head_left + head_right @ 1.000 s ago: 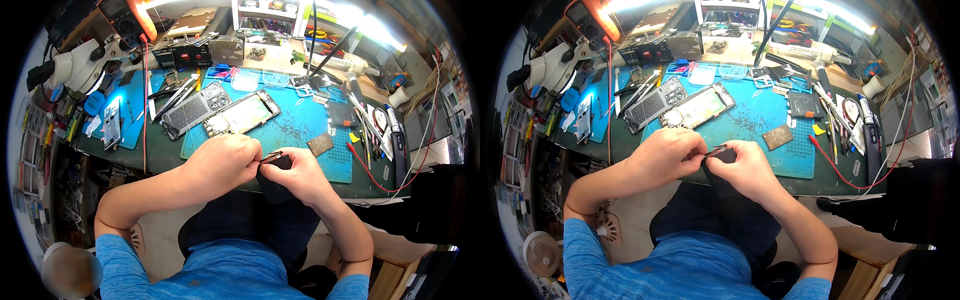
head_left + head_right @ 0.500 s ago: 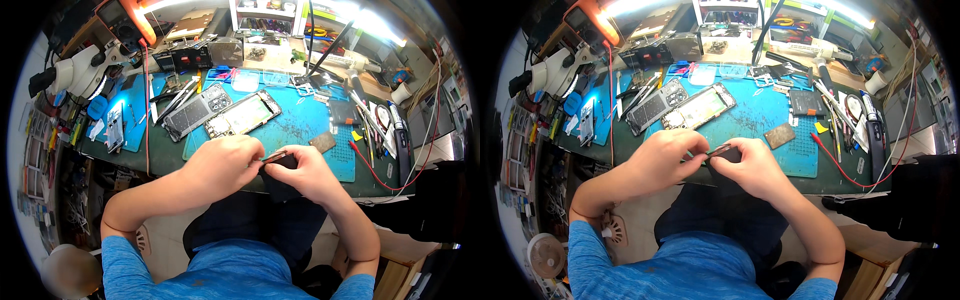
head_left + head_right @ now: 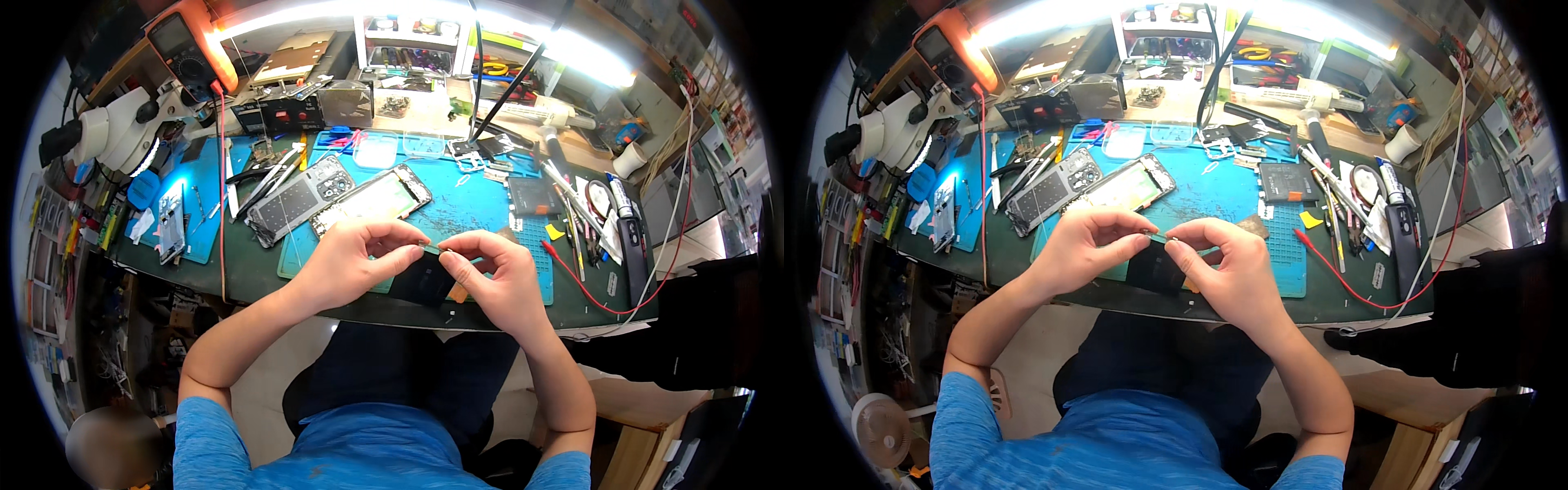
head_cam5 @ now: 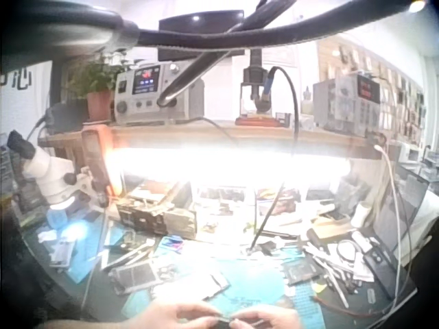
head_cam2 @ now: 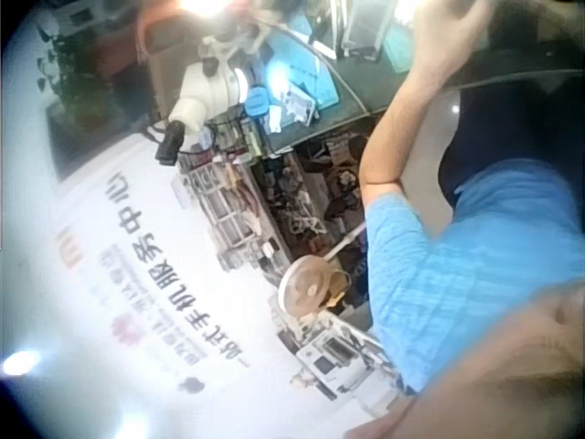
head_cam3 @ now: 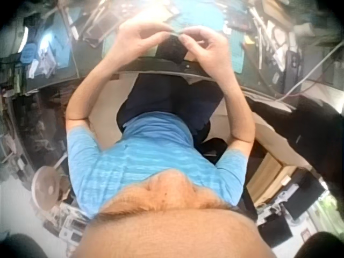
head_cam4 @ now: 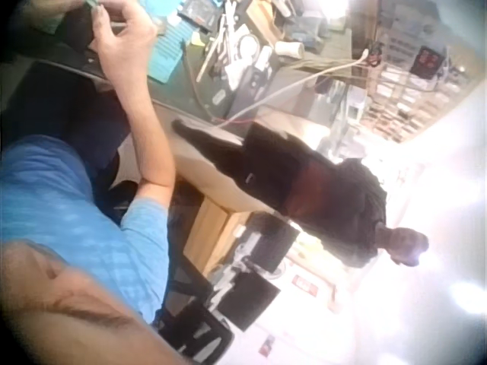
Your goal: The person uses a soldering iron to work on a small black electronic component, then tests it with a multimeter. They peel off a protective film and attach a connector to the component before placing it into a disassembled smartphone chassis and connecting a charging cable.
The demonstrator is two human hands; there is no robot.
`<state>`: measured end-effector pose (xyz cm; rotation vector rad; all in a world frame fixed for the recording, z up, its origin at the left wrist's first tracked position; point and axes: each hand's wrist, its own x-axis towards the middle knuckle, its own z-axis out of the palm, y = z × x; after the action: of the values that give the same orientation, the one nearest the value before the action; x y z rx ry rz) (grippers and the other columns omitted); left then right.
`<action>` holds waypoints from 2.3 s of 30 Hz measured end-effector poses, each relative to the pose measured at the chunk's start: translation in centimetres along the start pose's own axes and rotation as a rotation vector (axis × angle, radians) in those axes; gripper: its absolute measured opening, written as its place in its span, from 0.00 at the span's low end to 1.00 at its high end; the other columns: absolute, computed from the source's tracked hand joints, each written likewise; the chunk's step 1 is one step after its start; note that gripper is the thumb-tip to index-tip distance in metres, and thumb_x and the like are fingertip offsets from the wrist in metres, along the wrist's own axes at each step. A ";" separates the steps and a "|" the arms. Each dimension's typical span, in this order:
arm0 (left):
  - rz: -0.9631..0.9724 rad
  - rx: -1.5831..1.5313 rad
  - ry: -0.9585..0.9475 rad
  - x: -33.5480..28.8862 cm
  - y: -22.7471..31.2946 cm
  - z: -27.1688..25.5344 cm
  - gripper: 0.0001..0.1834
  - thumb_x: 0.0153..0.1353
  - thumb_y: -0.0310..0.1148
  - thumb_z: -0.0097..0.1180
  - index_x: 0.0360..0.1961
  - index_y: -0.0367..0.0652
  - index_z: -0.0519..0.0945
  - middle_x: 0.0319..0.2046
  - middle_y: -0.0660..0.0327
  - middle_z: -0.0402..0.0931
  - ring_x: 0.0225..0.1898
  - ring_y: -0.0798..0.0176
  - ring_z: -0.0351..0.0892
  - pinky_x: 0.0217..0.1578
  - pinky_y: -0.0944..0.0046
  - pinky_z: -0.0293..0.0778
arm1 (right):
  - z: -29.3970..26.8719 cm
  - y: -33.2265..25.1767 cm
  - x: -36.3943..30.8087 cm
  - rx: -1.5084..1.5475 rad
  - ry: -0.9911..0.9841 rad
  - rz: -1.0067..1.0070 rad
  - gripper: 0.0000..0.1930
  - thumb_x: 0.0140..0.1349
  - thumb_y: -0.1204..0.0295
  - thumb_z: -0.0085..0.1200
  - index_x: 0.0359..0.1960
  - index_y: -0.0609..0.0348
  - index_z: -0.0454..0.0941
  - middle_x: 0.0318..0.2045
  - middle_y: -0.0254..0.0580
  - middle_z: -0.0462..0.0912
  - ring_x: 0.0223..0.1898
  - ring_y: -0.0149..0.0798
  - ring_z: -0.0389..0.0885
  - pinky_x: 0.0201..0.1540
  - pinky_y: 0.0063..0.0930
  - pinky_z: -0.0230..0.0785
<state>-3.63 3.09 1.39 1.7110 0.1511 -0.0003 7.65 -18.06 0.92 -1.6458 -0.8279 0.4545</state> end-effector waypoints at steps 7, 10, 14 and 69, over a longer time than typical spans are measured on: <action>-0.061 -0.278 -0.048 1.1 -0.8 1.0 0.14 0.71 0.29 0.66 0.54 0.36 0.84 0.48 0.62 0.85 0.51 0.71 0.84 0.54 0.70 0.79 | -1.4 -0.6 0.7 -0.065 -0.030 0.061 0.11 0.71 0.67 0.64 0.43 0.64 0.88 0.34 0.37 0.89 0.35 0.25 0.84 0.36 0.23 0.77; -0.036 -0.329 -0.034 1.0 -0.8 1.4 0.14 0.71 0.29 0.66 0.54 0.36 0.83 0.48 0.62 0.85 0.51 0.72 0.84 0.54 0.70 0.79 | -1.7 -0.7 1.5 -0.067 -0.102 0.127 0.12 0.71 0.65 0.65 0.42 0.64 0.88 0.31 0.37 0.88 0.32 0.25 0.82 0.35 0.23 0.74; -0.001 -0.348 -0.034 0.9 -0.6 1.7 0.13 0.71 0.29 0.65 0.54 0.36 0.82 0.48 0.62 0.84 0.50 0.72 0.84 0.53 0.70 0.79 | -2.3 -1.3 2.2 0.004 -0.173 0.169 0.13 0.71 0.65 0.64 0.40 0.65 0.88 0.31 0.36 0.87 0.31 0.24 0.79 0.34 0.24 0.72; 0.528 0.665 0.231 -1.2 1.7 1.3 0.06 0.61 0.22 0.67 0.40 0.38 0.87 0.36 0.56 0.87 0.35 0.58 0.90 0.36 0.63 0.84 | 0.9 -3.5 -0.2 -0.335 -0.040 -0.060 0.09 0.62 0.70 0.68 0.39 0.62 0.85 0.31 0.43 0.86 0.30 0.40 0.86 0.33 0.33 0.78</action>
<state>-4.55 1.43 2.97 2.3668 -0.1546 0.5980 5.99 -17.33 4.01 -1.9171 -1.0222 0.3188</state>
